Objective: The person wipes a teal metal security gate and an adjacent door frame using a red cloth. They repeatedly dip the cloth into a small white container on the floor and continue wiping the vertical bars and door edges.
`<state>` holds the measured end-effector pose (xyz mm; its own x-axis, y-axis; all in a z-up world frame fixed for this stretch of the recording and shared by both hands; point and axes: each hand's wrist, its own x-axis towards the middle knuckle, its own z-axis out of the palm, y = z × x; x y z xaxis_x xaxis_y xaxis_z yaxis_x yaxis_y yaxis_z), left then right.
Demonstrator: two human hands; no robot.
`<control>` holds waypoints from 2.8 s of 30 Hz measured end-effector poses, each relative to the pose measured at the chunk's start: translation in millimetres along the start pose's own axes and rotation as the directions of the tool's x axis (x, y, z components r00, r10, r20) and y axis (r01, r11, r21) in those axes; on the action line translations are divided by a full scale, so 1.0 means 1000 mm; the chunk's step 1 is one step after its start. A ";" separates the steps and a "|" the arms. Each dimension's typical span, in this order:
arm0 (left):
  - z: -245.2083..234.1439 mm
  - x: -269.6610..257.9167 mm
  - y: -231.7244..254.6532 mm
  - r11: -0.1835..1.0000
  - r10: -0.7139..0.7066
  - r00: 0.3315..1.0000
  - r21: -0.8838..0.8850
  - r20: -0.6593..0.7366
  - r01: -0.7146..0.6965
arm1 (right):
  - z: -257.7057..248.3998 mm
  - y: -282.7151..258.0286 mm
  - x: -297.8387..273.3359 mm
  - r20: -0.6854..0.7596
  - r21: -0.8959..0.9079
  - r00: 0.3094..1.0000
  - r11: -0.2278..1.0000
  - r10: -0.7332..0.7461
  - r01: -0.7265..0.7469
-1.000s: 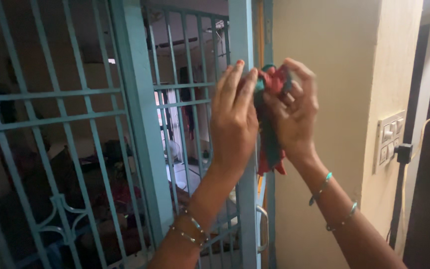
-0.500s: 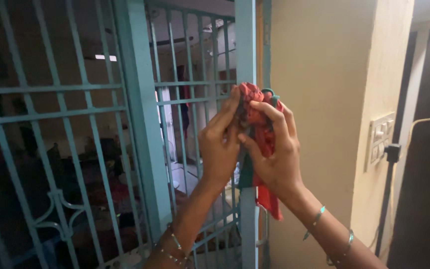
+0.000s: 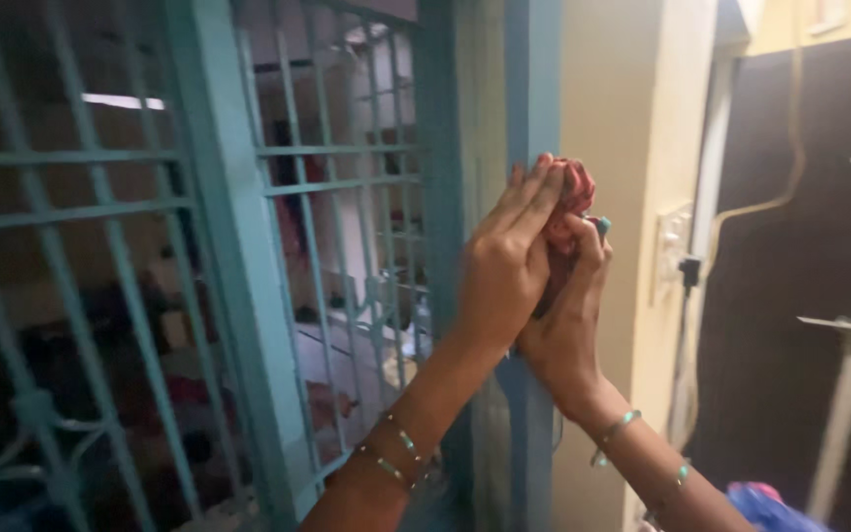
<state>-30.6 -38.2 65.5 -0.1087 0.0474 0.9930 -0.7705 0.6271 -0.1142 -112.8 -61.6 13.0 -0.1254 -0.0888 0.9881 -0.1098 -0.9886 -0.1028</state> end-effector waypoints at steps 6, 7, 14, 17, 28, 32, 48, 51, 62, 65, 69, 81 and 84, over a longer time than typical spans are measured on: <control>0.023 -0.004 -0.004 0.999 0.042 0.999 -0.020 0.029 -0.042 | -0.012 0.026 -0.006 -0.062 -0.096 0.998 0.995 -0.031 0.025; 0.030 -0.005 -0.005 0.999 0.050 0.999 -0.001 0.005 -0.050 | -0.016 0.030 -0.006 -0.053 -0.110 0.998 0.993 -0.044 0.038; 0.066 -0.019 -0.004 0.999 0.014 0.998 -0.052 -0.060 -0.017 | -0.037 0.070 -0.006 -0.063 -0.176 0.995 0.982 -0.078 0.065; 0.074 -0.020 0.006 0.999 0.022 0.999 -0.042 -0.047 -0.024 | -0.056 0.081 -0.005 -0.020 -0.144 0.999 0.989 -0.027 0.024; 0.099 -0.059 -0.018 0.981 -0.130 0.992 -0.142 0.002 0.129 | -0.078 0.086 -0.020 0.087 -0.540 0.967 0.805 -0.238 0.246; 0.093 -0.061 0.006 0.947 -0.202 0.978 -0.268 -0.061 0.179 | -0.086 0.081 -0.008 0.203 -0.582 0.948 0.748 -0.244 0.318; 0.163 -0.205 -0.014 0.966 0.128 0.927 0.167 0.353 -0.198 | -0.167 0.136 -0.122 0.525 -0.623 0.851 0.688 0.015 0.373; 0.190 -0.217 -0.021 0.972 0.021 0.878 0.195 0.477 -0.129 | -0.181 0.151 -0.130 0.582 -0.617 0.811 0.677 0.050 0.401; 0.235 -0.151 -0.046 0.983 -0.092 0.937 0.182 0.337 0.031 | -0.186 0.202 -0.029 0.727 -0.569 0.686 0.526 -0.038 0.632; 0.239 -0.115 -0.047 0.970 -0.209 0.925 0.188 0.317 0.155 | -0.176 0.203 0.011 0.650 -0.629 0.760 0.545 -0.022 0.554; 0.249 -0.066 -0.052 0.978 -0.200 0.969 0.092 0.145 0.188 | -0.167 0.198 0.062 0.470 -0.647 0.882 0.670 -0.026 0.365; 0.266 -0.160 -0.076 0.980 -0.175 0.971 -0.063 0.163 0.187 | -0.147 0.225 -0.050 0.353 -0.595 0.934 0.757 -0.056 0.271; 0.262 -0.175 -0.074 0.989 -0.147 0.971 -0.002 0.188 0.150 | -0.146 0.227 -0.073 0.339 -0.618 0.939 0.739 -0.057 0.268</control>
<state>-119.7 -296.5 -108.1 -0.1107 -0.1920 0.9751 -0.7770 0.6286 0.0356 -272.9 -261.6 -99.1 0.2232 -0.0682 0.9724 -0.7237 -0.6798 0.1184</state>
